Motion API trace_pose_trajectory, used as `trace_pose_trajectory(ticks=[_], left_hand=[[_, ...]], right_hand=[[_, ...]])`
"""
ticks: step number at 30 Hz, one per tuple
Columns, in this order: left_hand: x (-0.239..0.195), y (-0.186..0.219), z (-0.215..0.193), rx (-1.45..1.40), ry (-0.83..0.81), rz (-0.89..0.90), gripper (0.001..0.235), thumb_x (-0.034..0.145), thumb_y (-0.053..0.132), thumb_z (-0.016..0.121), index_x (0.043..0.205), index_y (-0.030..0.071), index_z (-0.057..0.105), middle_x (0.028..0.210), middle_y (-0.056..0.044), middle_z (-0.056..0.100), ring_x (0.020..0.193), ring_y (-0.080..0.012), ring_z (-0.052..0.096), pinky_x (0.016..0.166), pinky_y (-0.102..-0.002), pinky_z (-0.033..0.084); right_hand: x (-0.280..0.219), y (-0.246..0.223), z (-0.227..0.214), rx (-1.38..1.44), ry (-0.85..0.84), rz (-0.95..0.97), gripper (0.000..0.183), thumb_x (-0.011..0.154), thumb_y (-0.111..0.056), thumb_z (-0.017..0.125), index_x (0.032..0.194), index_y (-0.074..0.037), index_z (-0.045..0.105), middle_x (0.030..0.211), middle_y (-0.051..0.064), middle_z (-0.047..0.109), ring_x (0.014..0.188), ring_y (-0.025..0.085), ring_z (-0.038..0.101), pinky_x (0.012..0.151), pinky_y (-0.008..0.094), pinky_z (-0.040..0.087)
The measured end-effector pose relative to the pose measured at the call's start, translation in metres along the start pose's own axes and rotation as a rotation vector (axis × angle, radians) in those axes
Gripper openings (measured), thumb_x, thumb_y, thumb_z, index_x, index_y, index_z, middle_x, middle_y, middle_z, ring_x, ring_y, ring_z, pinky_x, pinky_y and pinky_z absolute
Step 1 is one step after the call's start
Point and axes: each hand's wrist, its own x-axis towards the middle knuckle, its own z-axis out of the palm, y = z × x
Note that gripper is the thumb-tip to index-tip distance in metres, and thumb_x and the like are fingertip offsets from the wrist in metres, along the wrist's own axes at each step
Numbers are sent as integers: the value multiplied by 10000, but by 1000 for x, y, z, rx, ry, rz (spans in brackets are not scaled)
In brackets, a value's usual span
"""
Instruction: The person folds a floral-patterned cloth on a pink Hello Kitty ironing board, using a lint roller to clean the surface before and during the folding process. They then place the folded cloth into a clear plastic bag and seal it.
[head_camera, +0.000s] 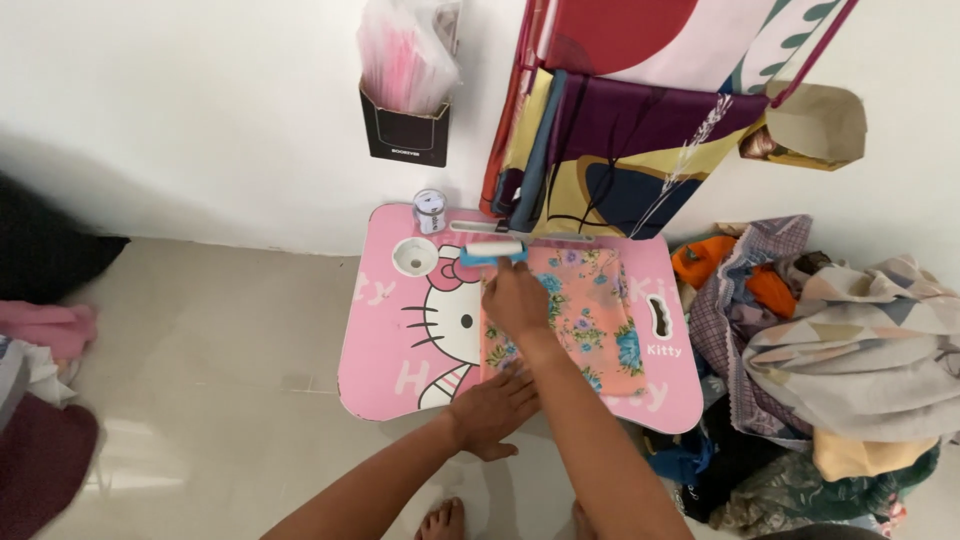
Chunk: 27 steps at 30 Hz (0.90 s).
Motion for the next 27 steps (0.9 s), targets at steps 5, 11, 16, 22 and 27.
trace_pose_trajectory(ticks=[5, 11, 16, 22, 27], left_hand=[[0, -1, 7, 31, 12, -11, 1083, 719, 487, 709, 1559, -19, 248, 1627, -205, 275, 1531, -375, 187, 1266, -549, 96], [6, 9, -4, 100, 42, 11, 794, 756, 462, 711, 1371, 10, 495, 1413, -179, 543, 1361, -365, 426, 1221, -526, 215], [11, 13, 3, 106, 100, 9, 599, 745, 451, 718, 1158, 21, 662, 1229, -171, 663, 1248, -361, 489, 1250, -537, 206], [12, 6, 5, -32, 184, 66, 847, 707, 407, 697, 1394, -46, 495, 1389, -206, 543, 1298, -381, 469, 1187, -498, 299], [14, 9, 1, -29, 104, 30, 960, 758, 421, 656, 1520, -59, 325, 1593, -235, 347, 1529, -389, 240, 1287, -521, 119]], right_hand=[[-1, 3, -15, 66, 6, 1, 353, 855, -133, 578, 1191, -53, 646, 988, 234, 677, 761, 456, 669, 667, 529, 557], [-118, -4, -82, 75, 17, 37, 400, 866, -139, 607, 1263, -91, 622, 1007, 200, 672, 721, 400, 672, 611, 492, 557], [-149, 4, -68, -30, -55, 81, 460, 849, -153, 609, 1304, -93, 585, 991, 161, 640, 650, 361, 678, 564, 462, 559], [-52, 20, -22, 12, 32, -37, 324, 845, -94, 585, 1155, -1, 601, 865, 235, 642, 562, 430, 641, 494, 518, 536], [9, 33, 11, 15, -26, -14, 379, 886, -140, 561, 1229, 20, 569, 989, 251, 634, 701, 446, 664, 629, 517, 567]])
